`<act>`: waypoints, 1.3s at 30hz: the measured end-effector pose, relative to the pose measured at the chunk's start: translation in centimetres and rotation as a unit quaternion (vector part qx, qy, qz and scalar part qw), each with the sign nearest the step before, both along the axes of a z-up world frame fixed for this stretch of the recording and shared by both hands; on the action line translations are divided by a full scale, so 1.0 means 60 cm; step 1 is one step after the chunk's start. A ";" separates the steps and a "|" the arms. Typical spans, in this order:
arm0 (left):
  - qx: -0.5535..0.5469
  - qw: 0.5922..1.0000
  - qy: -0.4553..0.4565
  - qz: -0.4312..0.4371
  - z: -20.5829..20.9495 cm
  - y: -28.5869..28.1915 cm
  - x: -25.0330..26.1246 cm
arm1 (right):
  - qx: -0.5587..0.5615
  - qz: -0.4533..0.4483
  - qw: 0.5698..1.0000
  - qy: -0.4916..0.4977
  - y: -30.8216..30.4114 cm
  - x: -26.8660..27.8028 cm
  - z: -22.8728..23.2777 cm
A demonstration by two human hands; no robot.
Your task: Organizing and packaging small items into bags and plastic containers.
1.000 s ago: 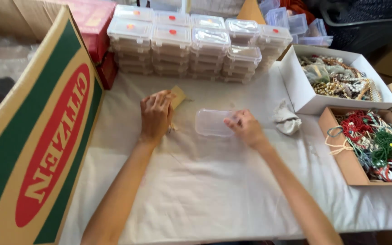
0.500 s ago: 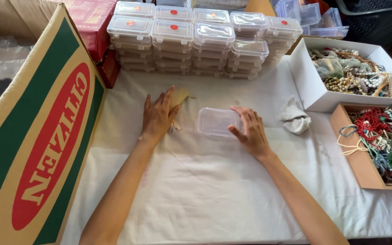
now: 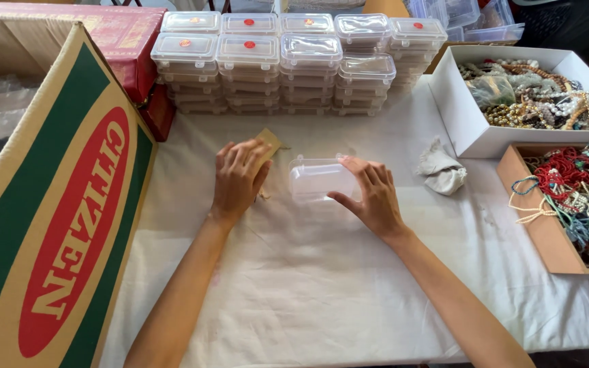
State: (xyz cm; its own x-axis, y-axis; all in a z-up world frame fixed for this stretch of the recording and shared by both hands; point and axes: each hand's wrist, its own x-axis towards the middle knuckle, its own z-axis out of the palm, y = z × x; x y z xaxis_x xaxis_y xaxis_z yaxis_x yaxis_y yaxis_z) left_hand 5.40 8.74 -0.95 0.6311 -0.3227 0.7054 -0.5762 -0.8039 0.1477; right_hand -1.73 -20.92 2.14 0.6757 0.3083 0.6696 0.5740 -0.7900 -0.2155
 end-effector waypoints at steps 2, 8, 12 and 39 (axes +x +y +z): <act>0.011 0.999 -0.033 -0.035 -0.019 -0.005 0.009 | -0.006 -0.001 1.000 -0.007 -0.003 0.000 -0.004; 0.069 0.980 -0.120 -0.146 0.021 -0.030 -0.029 | -0.003 -0.030 1.000 0.002 -0.017 0.011 -0.025; 0.121 0.964 -0.168 -0.166 0.026 -0.048 -0.048 | 0.005 -0.049 0.999 0.022 -0.020 0.012 -0.024; 0.091 0.982 0.044 -0.159 0.008 -0.050 -0.023 | 0.008 -0.083 0.996 0.017 -0.080 0.032 0.003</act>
